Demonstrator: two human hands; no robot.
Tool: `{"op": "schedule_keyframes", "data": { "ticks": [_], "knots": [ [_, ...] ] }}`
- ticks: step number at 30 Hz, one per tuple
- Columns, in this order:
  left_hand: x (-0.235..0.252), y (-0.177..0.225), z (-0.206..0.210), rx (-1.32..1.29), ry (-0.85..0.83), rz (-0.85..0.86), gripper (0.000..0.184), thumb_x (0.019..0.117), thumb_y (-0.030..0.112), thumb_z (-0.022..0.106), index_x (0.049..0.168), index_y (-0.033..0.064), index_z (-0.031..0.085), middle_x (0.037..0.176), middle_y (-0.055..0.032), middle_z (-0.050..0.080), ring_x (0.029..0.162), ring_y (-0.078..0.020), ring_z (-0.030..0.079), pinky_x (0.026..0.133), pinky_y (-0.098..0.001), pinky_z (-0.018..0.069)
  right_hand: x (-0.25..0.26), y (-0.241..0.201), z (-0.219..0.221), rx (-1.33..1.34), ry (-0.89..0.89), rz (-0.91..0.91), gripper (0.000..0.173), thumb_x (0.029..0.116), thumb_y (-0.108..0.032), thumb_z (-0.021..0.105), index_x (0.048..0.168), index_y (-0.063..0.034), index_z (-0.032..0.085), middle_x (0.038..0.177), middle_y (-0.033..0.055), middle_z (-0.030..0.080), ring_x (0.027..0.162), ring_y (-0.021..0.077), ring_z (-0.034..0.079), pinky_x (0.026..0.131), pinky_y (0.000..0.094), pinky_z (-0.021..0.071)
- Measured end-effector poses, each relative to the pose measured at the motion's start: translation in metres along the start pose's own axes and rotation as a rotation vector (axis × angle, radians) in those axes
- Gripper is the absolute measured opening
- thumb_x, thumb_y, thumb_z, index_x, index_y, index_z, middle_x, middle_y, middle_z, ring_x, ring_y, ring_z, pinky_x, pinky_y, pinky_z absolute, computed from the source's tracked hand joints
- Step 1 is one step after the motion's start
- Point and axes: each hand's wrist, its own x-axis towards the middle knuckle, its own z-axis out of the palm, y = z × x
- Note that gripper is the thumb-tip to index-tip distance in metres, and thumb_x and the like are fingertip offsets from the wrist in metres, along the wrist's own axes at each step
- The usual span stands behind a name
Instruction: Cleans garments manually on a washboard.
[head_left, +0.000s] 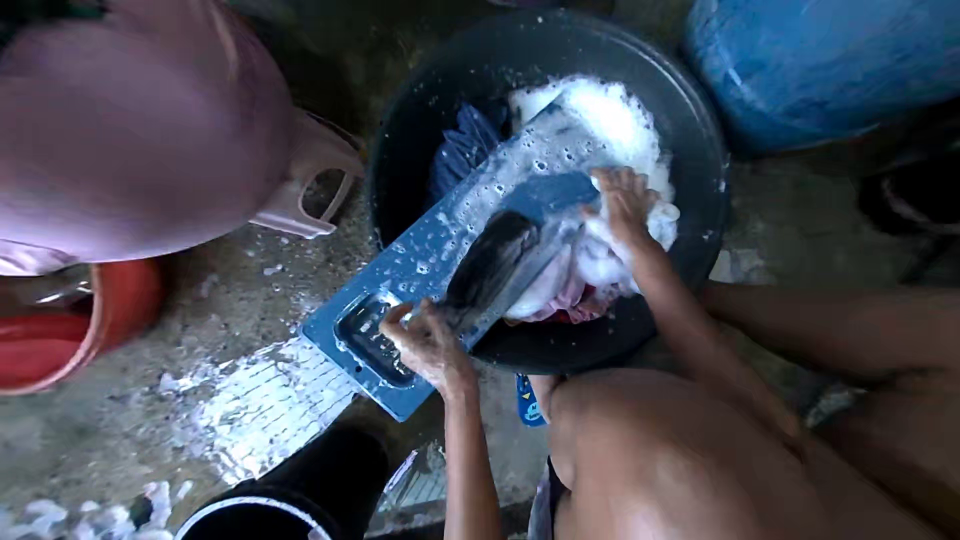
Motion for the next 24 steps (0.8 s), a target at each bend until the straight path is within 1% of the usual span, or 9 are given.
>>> {"op": "schedule_keyframes", "data": {
  "ticks": [2,5,9,12,15,16,19,22,24],
  "knots": [
    [-0.001,0.02,0.014,-0.248,-0.126,0.033,0.035,0.1043,0.018,0.055,0.128,-0.0069,0.048,0.085,-0.0063,0.063,0.072,-0.0074,0.061,0.069,-0.0294,0.0548,-0.031,-0.026,-0.001,0.376,-0.249,-0.187,0.043,0.0954,-0.031,0.073,0.129,-0.0055,0.066,0.125,0.018,0.068,0.115,0.032,0.065,0.099,0.054,0.0528],
    [-0.001,0.049,0.036,-0.456,-0.37,0.013,0.031,0.1034,0.017,0.049,0.129,0.001,0.052,0.1,-0.0022,0.063,0.088,-0.007,0.062,0.081,-0.031,0.0552,-0.067,-0.052,0.031,0.878,-0.488,-0.444,0.037,0.0951,-0.028,0.073,0.128,-0.0115,0.065,0.114,0.008,0.071,0.098,0.018,0.07,0.087,0.0398,0.0601],
    [0.002,0.061,0.042,-0.434,-0.513,0.042,0.037,0.1105,0.019,0.037,0.144,0.0051,0.046,0.111,-0.0075,0.067,0.091,-0.0099,0.067,0.085,-0.0326,0.0579,-0.064,-0.046,0.043,0.905,-0.214,-0.476,0.021,0.1032,-0.025,0.062,0.116,-0.0091,0.069,0.103,0.0094,0.071,0.088,0.0185,0.069,0.078,0.04,0.0598],
    [-0.007,0.056,0.043,-0.301,-0.308,0.203,0.04,0.1026,0.011,0.055,0.14,-0.0023,0.049,0.118,-0.0148,0.07,0.101,-0.0175,0.071,0.09,-0.0373,0.0585,-0.065,-0.048,0.031,0.851,-0.135,-0.416,0.024,0.1053,-0.03,0.059,0.109,-0.0095,0.071,0.095,0.0092,0.07,0.08,0.019,0.067,0.072,0.0402,0.0579],
    [-0.003,0.052,0.045,-0.346,-0.304,0.045,0.053,0.1004,0.023,0.064,0.145,0.0006,0.045,0.138,-0.0177,0.055,0.119,-0.0232,0.059,0.098,-0.0396,0.0516,-0.066,-0.056,0.03,0.817,-0.067,-0.463,0.023,0.1042,-0.03,0.061,0.104,-0.0088,0.07,0.086,0.0087,0.069,0.072,0.0178,0.066,0.064,0.0375,0.0574],
    [-0.002,0.052,0.047,-0.4,-0.355,-0.041,0.048,0.1008,0.024,0.064,0.142,0.0034,0.05,0.132,-0.0123,0.06,0.113,-0.0185,0.062,0.095,-0.0378,0.0534,-0.069,-0.058,0.03,0.82,-0.049,-0.488,0.022,0.1041,-0.028,0.061,0.104,-0.0081,0.07,0.086,0.0087,0.07,0.072,0.0171,0.066,0.064,0.0364,0.0578],
    [0.006,0.058,0.05,-0.603,-0.448,-0.235,0.014,0.1039,0.017,0.059,0.112,0.0057,0.064,0.095,-0.0005,0.067,0.084,-0.0089,0.066,0.08,-0.0297,0.0576,-0.073,-0.069,0.019,1.007,-0.058,-0.379,0.022,0.1069,-0.022,0.054,0.106,-0.0051,0.068,0.09,0.0076,0.067,0.076,0.0136,0.063,0.069,0.0326,0.0547],
    [0.014,0.068,0.049,-0.702,-0.418,-0.328,0.009,0.1054,0.012,0.054,0.109,0.0062,0.061,0.091,0.0009,0.065,0.082,-0.0078,0.064,0.078,-0.028,0.056,-0.07,-0.074,0.003,1.449,-0.325,-0.05,0.02,0.1089,-0.021,0.047,0.11,-0.007,0.062,0.091,-0.0002,0.066,0.081,0.0074,0.065,0.076,0.0285,0.058],
    [0.02,0.082,0.048,-0.752,-0.398,-0.433,0.014,0.1081,0.015,0.048,0.111,0.0065,0.059,0.09,0.0,0.065,0.08,-0.009,0.066,0.076,-0.0286,0.0585,-0.076,-0.062,0.004,1.395,-0.425,-0.093,0.023,0.1067,-0.027,0.053,0.122,-0.0131,0.063,0.101,0.0004,0.069,0.087,0.0084,0.067,0.079,0.0295,0.0588]
  ]
}}
